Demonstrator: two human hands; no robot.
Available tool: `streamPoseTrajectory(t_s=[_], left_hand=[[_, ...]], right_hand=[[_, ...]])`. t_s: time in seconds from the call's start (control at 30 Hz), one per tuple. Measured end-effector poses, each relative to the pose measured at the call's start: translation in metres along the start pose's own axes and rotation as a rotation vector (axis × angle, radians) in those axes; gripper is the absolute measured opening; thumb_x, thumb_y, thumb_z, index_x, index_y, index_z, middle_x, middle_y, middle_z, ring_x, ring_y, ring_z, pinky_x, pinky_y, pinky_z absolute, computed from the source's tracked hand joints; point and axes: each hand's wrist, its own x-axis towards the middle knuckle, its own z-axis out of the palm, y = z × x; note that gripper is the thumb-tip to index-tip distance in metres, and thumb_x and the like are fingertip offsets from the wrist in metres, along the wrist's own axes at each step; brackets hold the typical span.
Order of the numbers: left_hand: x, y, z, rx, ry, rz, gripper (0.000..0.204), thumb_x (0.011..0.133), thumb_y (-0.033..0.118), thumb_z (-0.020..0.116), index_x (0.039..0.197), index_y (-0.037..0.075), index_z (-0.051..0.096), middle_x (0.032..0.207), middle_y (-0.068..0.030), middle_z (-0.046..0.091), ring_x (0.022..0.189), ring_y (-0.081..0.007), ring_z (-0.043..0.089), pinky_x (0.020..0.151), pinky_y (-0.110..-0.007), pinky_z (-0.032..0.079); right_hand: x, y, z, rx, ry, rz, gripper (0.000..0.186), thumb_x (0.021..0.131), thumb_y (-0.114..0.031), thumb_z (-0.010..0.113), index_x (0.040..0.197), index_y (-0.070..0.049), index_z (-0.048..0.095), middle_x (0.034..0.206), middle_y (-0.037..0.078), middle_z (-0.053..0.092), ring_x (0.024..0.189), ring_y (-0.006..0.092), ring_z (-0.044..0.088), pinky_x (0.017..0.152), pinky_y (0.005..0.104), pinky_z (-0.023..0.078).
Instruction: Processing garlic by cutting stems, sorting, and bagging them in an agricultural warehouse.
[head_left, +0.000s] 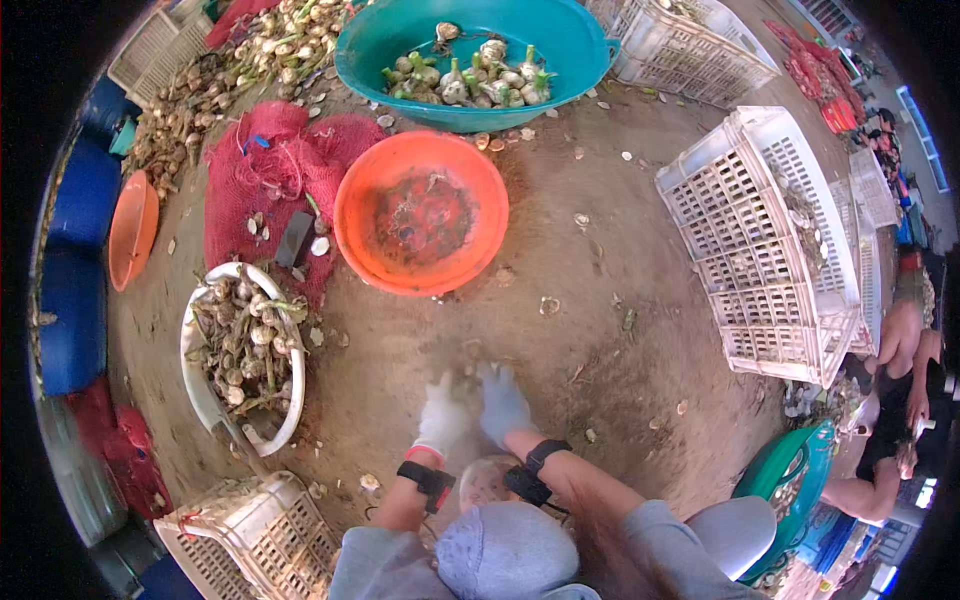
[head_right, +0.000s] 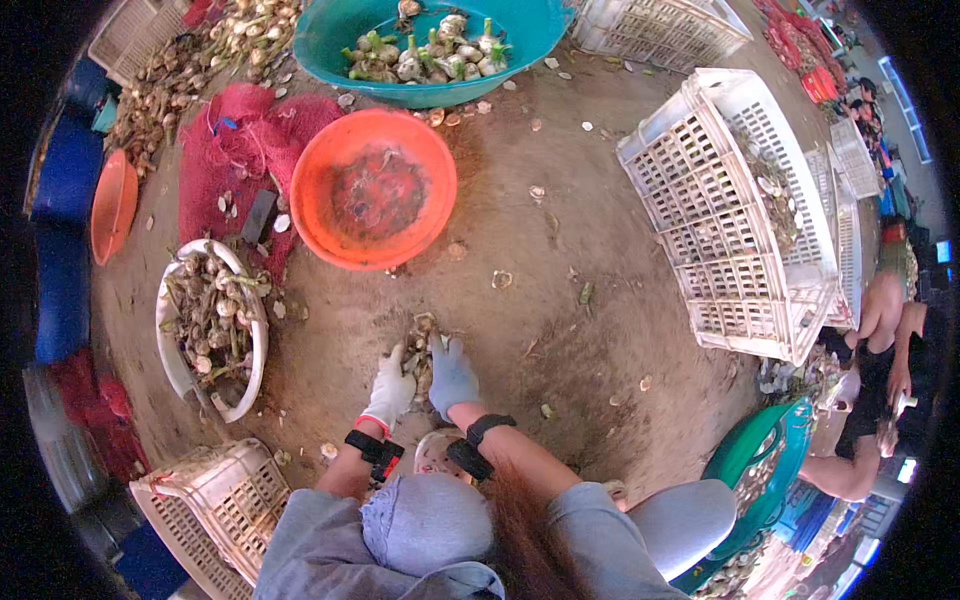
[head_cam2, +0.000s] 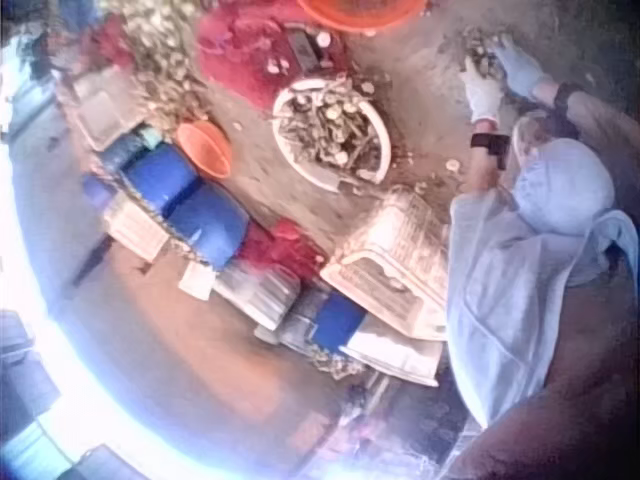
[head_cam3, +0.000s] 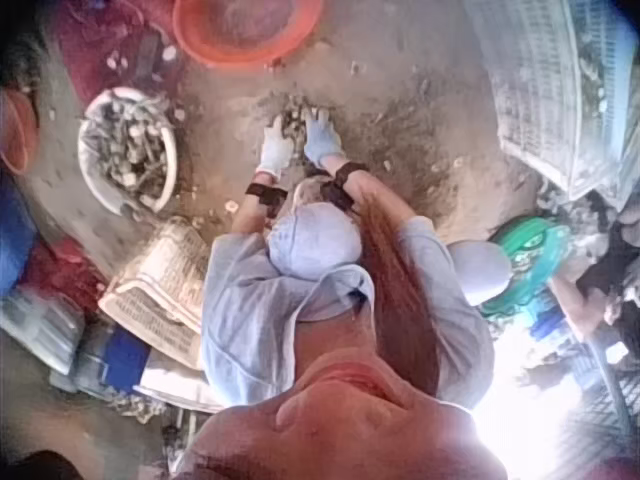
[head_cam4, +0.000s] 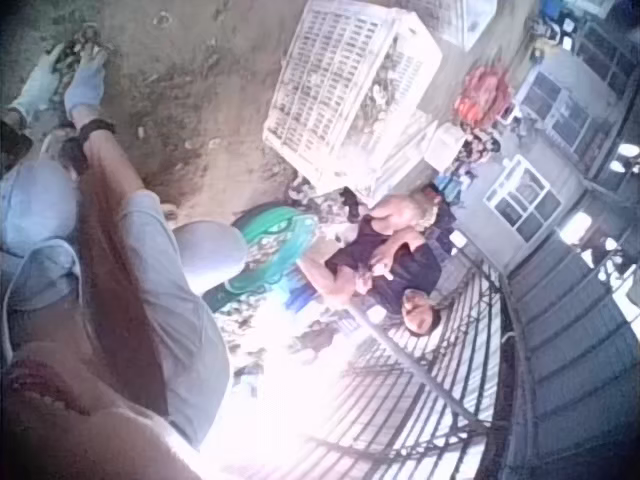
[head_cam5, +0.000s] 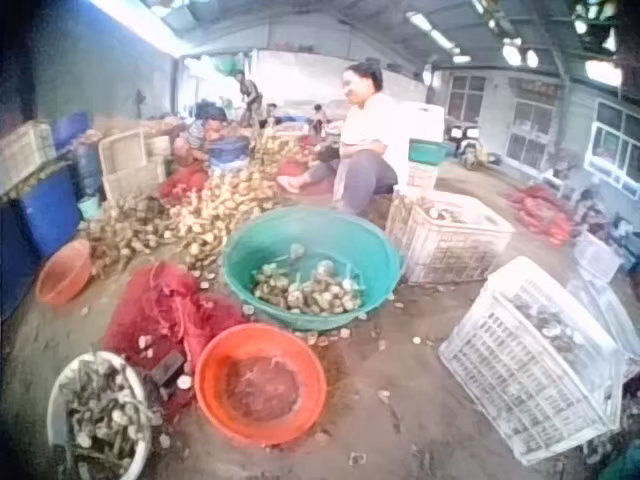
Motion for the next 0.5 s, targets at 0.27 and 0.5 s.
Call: streamPoseTrajectory(t_s=[0.27,0.5], left_hand=[[-0.007,0.084,0.003,-0.634,-0.191,0.155,0.036,0.088,0.014,0.054,0.122,0.002,0.053,0.109,-0.0132,0.063,0.098,-0.0211,0.061,0.082,-0.033,0.049],[-0.051,0.428,-0.018,-0.686,-0.557,1.106,0.07,0.085,0.026,0.06,0.141,-0.001,0.027,0.126,-0.019,0.054,0.115,-0.0227,0.052,0.097,-0.033,0.042]], right_hand=[[-0.012,0.031,-0.02,0.587,0.16,0.021,0.057,0.076,-0.005,0.057,0.13,-0.005,0.039,0.119,0.023,0.045,0.106,0.0389,0.05,0.094,0.0448,0.041],[-0.079,0.115,-0.327,1.4,0.951,-0.361,0.052,0.096,-0.037,0.041,0.134,-0.001,0.038,0.12,0.013,0.051,0.105,0.0235,0.051,0.089,0.0335,0.043]])
